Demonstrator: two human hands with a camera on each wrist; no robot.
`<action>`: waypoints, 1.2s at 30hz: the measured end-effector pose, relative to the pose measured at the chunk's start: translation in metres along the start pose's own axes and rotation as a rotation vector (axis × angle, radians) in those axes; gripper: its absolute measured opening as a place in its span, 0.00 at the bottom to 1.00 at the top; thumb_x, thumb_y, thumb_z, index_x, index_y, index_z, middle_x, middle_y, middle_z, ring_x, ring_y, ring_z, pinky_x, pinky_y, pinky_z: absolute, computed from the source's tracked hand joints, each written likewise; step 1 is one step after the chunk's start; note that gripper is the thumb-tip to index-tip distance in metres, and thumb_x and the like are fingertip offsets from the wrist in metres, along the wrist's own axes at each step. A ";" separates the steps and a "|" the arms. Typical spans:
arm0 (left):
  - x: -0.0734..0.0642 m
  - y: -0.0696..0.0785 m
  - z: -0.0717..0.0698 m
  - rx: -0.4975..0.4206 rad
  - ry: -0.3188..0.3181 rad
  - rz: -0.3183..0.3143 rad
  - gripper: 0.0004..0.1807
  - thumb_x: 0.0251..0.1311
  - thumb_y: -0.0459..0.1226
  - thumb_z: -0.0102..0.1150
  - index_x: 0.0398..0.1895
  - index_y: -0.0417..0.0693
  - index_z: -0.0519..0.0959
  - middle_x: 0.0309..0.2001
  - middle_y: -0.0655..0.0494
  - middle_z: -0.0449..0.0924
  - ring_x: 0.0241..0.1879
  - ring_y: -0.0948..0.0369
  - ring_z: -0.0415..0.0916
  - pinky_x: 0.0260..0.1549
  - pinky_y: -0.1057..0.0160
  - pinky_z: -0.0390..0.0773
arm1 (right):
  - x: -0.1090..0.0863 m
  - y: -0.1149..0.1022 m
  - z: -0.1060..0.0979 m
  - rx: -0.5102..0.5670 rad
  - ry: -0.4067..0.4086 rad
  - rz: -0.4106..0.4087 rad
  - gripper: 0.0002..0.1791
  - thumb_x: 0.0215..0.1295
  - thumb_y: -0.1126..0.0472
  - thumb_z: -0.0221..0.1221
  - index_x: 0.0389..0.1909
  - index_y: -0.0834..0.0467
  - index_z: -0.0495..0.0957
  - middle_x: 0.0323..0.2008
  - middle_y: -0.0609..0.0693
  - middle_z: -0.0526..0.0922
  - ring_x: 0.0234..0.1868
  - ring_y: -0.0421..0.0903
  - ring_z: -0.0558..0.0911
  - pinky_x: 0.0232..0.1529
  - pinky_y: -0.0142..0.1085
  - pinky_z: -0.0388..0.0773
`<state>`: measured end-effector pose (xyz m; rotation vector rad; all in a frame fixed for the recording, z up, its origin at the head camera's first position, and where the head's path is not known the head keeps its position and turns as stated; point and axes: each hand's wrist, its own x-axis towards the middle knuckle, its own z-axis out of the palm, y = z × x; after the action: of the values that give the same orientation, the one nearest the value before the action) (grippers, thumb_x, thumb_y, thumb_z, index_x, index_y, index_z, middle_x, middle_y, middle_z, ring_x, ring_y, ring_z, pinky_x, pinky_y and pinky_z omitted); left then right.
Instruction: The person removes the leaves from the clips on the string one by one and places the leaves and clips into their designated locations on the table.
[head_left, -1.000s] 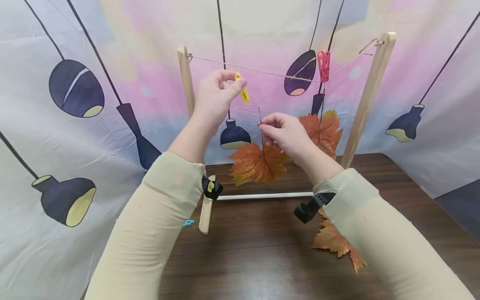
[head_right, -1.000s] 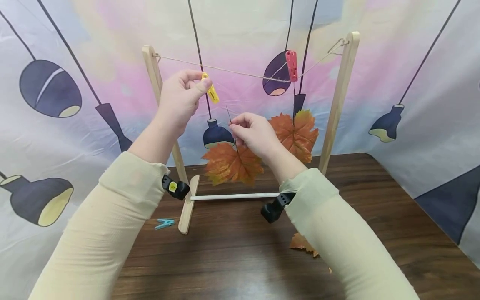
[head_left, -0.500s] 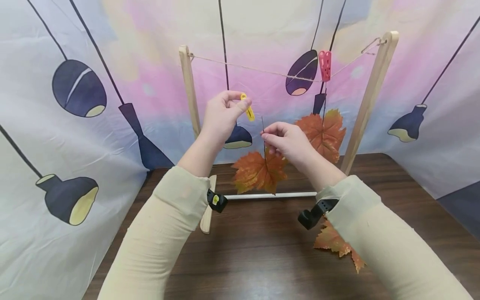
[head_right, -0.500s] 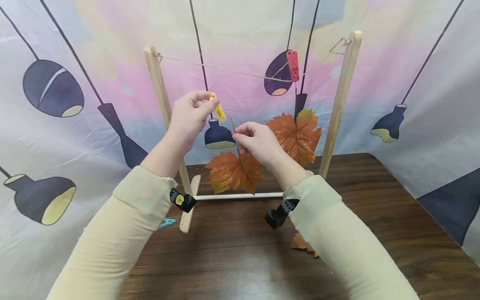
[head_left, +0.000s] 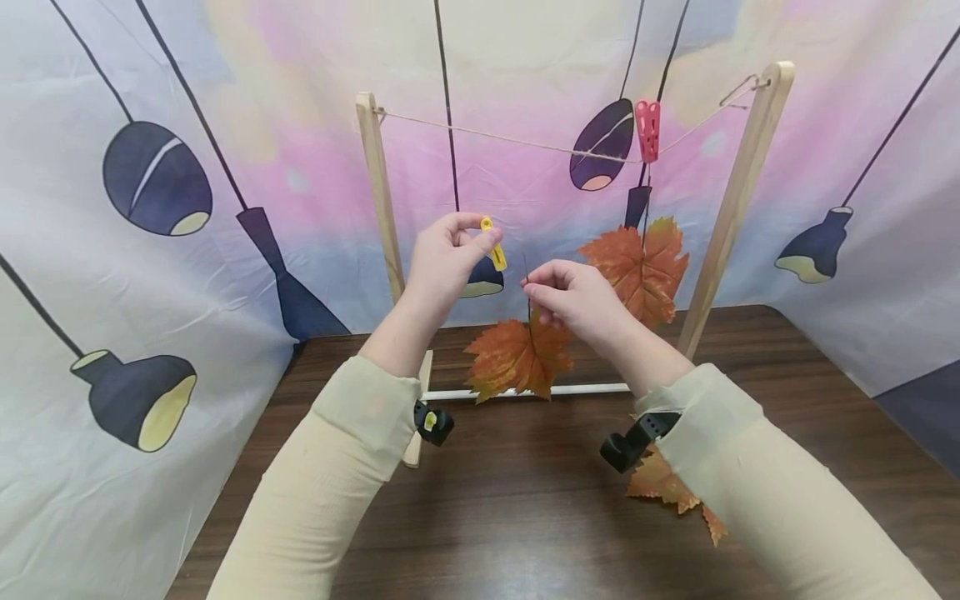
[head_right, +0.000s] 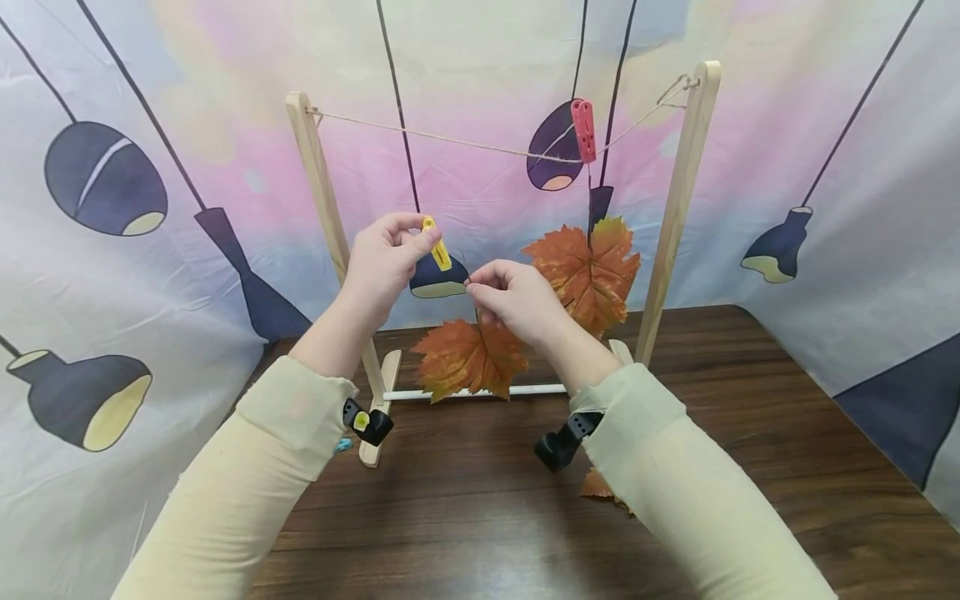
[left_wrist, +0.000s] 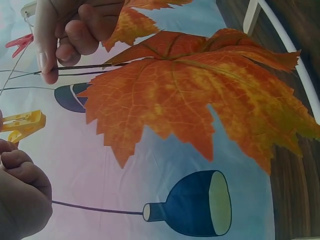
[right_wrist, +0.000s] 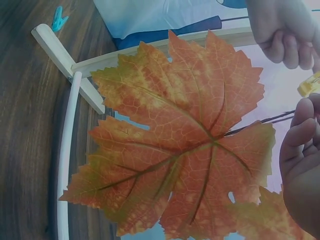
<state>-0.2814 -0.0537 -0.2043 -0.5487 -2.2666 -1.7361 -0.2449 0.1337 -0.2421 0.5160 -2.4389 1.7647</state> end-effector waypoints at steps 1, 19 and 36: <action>-0.001 -0.001 0.000 -0.002 -0.001 -0.003 0.19 0.58 0.46 0.63 0.49 0.48 0.78 0.23 0.52 0.71 0.20 0.60 0.61 0.19 0.64 0.61 | -0.001 0.001 0.000 0.001 0.000 0.000 0.10 0.67 0.58 0.56 0.42 0.61 0.77 0.28 0.55 0.77 0.23 0.45 0.74 0.23 0.37 0.72; -0.019 -0.016 0.003 -0.033 -0.028 -0.017 0.16 0.57 0.44 0.64 0.47 0.47 0.79 0.20 0.56 0.66 0.20 0.61 0.57 0.20 0.64 0.57 | -0.018 0.015 -0.001 0.027 -0.042 0.037 0.10 0.66 0.57 0.57 0.42 0.60 0.77 0.30 0.56 0.76 0.26 0.48 0.75 0.26 0.38 0.73; -0.023 -0.030 0.001 -0.036 -0.035 -0.037 0.17 0.60 0.41 0.61 0.52 0.48 0.79 0.21 0.57 0.64 0.18 0.62 0.56 0.17 0.66 0.56 | -0.037 0.028 -0.033 -0.005 0.036 0.091 0.15 0.66 0.55 0.58 0.45 0.64 0.76 0.32 0.54 0.79 0.27 0.45 0.76 0.28 0.36 0.75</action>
<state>-0.2729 -0.0634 -0.2399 -0.5517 -2.2879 -1.8017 -0.2233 0.1801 -0.2660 0.3750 -2.4787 1.7852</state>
